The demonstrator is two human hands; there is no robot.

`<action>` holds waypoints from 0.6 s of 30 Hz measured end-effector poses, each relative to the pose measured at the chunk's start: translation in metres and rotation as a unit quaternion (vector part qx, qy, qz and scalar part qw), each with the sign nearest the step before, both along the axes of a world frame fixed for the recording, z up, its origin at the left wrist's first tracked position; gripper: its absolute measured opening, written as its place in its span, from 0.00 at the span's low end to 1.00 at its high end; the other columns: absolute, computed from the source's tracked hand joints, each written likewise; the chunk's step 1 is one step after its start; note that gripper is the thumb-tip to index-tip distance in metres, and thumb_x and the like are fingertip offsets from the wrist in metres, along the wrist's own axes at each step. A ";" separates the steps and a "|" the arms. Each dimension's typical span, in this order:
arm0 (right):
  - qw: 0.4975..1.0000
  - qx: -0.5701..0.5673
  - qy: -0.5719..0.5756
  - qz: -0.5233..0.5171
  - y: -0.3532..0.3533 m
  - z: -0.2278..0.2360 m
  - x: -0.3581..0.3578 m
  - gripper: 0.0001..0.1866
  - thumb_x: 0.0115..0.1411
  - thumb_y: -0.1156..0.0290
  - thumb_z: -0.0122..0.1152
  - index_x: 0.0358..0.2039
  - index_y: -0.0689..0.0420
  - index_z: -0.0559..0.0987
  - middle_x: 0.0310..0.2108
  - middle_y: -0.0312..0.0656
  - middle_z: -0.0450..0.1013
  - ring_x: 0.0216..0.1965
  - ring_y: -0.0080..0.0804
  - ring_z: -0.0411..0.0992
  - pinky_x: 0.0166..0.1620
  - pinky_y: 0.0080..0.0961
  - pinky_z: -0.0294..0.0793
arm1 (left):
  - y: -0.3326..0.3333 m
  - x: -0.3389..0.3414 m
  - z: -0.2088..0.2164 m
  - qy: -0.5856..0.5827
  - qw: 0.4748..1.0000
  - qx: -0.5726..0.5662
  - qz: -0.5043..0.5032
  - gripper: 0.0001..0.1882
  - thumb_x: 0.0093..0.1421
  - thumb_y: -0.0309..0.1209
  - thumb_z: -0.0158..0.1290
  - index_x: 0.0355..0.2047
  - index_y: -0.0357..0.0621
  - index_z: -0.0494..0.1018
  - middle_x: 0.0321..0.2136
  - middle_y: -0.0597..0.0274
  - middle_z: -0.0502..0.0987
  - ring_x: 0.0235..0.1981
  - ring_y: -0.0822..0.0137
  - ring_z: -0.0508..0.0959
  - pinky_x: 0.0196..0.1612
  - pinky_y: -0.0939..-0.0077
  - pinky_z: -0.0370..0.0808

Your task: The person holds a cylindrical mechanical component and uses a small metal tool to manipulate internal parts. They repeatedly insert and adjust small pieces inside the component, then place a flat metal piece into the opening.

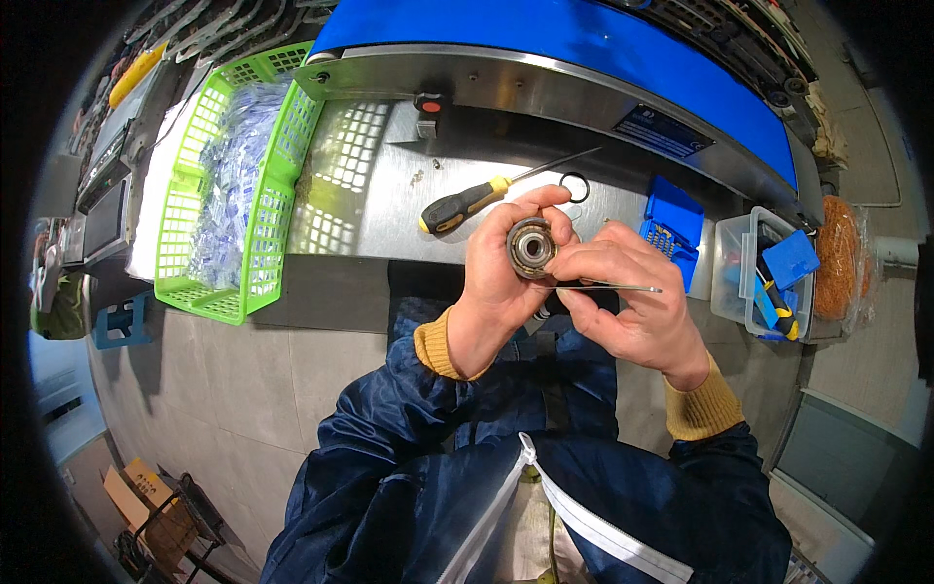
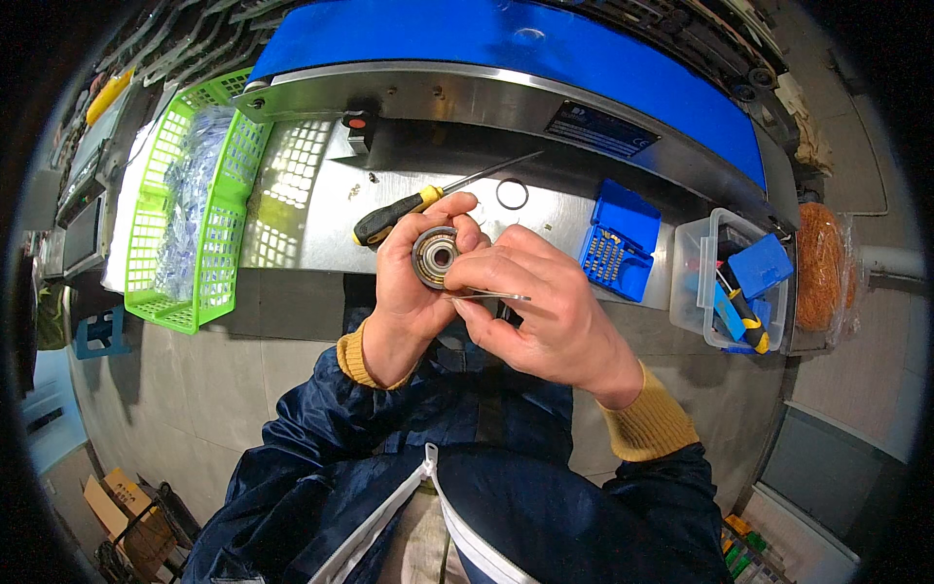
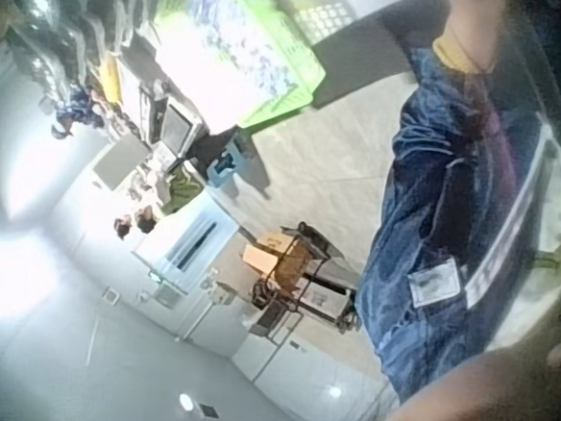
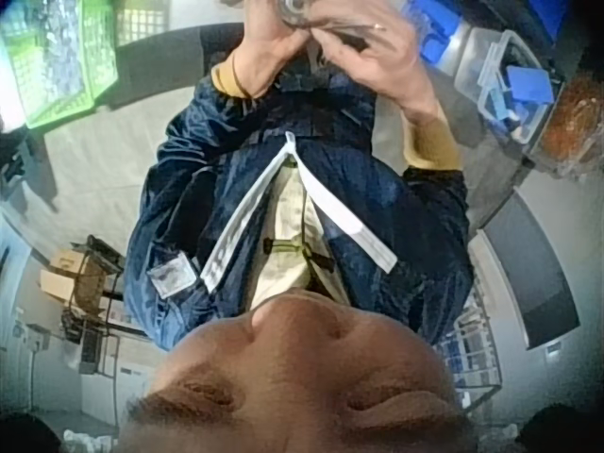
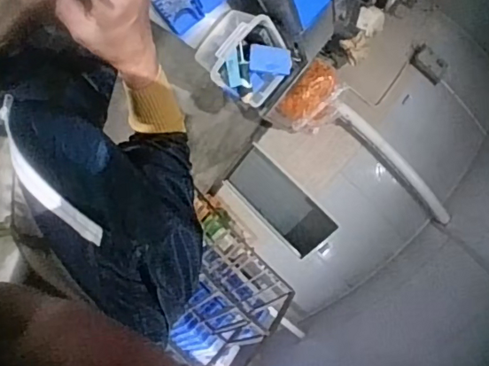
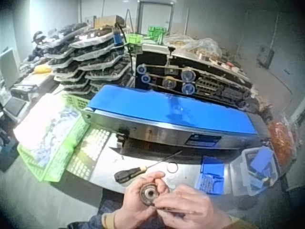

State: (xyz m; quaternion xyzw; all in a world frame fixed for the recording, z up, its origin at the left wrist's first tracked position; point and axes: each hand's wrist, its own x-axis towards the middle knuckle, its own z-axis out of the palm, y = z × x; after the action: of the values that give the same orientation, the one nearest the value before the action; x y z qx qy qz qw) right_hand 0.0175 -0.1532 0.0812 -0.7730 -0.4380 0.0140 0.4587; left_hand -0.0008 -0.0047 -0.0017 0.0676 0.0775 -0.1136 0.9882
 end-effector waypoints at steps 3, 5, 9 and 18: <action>1.000 -0.013 0.026 -0.001 -0.001 0.002 0.001 0.15 0.46 0.83 0.66 0.37 0.59 0.79 0.32 0.41 0.76 0.31 0.34 0.71 0.33 0.27 0.71 | 0.001 0.000 0.000 0.010 1.000 -0.010 -0.007 0.19 0.64 0.33 0.38 0.48 0.34 0.69 0.26 0.56 0.74 0.27 0.63 0.75 0.30 0.72 0.75; 0.999 -0.022 0.045 -0.008 -0.002 0.003 0.001 0.15 0.46 0.83 0.66 0.37 0.59 0.79 0.32 0.40 0.76 0.31 0.33 0.71 0.33 0.26 0.71 | 0.000 0.000 -0.001 0.020 1.000 -0.006 -0.007 0.18 0.64 0.33 0.38 0.48 0.34 0.69 0.26 0.56 0.74 0.27 0.62 0.75 0.29 0.72 0.74; 0.997 0.057 0.032 -0.046 -0.005 0.000 0.001 0.15 0.46 0.84 0.66 0.37 0.60 0.79 0.32 0.41 0.78 0.32 0.33 0.75 0.35 0.25 0.74 | 0.001 0.003 -0.001 0.040 0.999 -0.021 -0.003 0.17 0.64 0.33 0.39 0.47 0.36 0.68 0.24 0.57 0.73 0.25 0.63 0.72 0.26 0.72 0.71; 0.974 0.111 -0.123 -0.156 0.008 -0.033 -0.032 0.15 0.48 0.86 0.67 0.37 0.64 0.76 0.35 0.49 0.78 0.31 0.42 0.79 0.34 0.30 0.79 | 0.010 0.015 0.008 0.082 0.991 -0.104 0.018 0.14 0.63 0.29 0.42 0.45 0.37 0.71 0.27 0.60 0.70 0.29 0.66 0.69 0.29 0.78 0.74</action>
State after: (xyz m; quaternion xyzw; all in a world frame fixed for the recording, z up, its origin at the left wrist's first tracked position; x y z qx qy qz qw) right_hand -0.0148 -0.1447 0.0479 -0.7718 -0.3642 -0.2015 0.4806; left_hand 0.0141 0.0055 0.0067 -0.0467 0.1475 -0.1088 0.9820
